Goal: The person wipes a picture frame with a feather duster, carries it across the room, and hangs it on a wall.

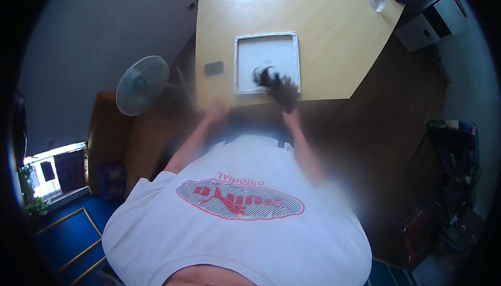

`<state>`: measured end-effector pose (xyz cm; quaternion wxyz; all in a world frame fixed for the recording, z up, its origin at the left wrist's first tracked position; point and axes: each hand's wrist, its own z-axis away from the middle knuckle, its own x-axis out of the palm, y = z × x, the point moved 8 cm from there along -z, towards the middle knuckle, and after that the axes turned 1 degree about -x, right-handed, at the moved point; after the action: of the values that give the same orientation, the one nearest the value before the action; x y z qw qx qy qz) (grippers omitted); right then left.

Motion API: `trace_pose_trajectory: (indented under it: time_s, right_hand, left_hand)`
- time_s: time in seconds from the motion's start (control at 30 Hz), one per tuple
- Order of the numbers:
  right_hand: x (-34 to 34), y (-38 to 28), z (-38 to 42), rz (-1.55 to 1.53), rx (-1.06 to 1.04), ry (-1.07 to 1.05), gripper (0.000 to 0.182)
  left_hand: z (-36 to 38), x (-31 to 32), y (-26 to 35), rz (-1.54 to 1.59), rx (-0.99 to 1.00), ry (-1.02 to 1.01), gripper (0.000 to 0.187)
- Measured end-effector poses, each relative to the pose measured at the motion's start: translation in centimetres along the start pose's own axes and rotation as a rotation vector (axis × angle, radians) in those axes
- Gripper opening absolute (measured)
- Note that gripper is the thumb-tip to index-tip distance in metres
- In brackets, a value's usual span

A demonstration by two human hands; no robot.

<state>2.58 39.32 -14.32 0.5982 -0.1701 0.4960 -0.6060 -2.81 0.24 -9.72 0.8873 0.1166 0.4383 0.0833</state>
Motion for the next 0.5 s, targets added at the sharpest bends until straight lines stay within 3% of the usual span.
trace_pose_trajectory:
  time_s: [0.07,0.1,0.17,0.2,0.27,0.4,0.47,0.5]
  right_hand:
    - [0.5,-3.5,0.8,-0.096,-0.288,-0.099,0.02]
    - [0.9,-3.6,1.0,-0.102,-0.285,-0.098,0.02]
    - [2.3,-0.9,1.0,-0.153,0.108,-0.11,0.017]
    - [2.6,-0.8,1.1,-0.163,0.115,-0.095,0.017]
    - [4.1,-2.7,1.8,-0.18,-0.161,-0.213,0.015]
    - [7.0,1.1,2.1,-0.094,0.072,-0.076,0.013]
    - [8.1,-2.6,3.2,-0.198,-0.192,-0.056,0.013]
    - [9.0,-3.4,3.8,-0.195,-0.191,-0.047,0.013]
  left_hand:
    - [0.2,0.1,0.0,0.052,0.022,-0.03,0.078]
    - [0.4,0.1,-0.4,0.046,0.022,-0.031,0.078]
    - [0.1,-0.2,-0.7,-0.001,0.093,-0.033,0.071]
    - [-0.1,-0.4,-1.1,-0.013,0.107,-0.04,0.071]
    - [-0.8,-0.9,-1.6,-0.078,0.193,-0.014,0.068]
    - [-2.1,-3.4,-2.4,-0.088,0.204,-0.147,0.068]
    - [-4.3,-3.6,-4.8,-0.122,0.303,-0.039,0.067]
    - [-4.6,-4.2,-5.7,-0.12,0.312,-0.041,0.067]
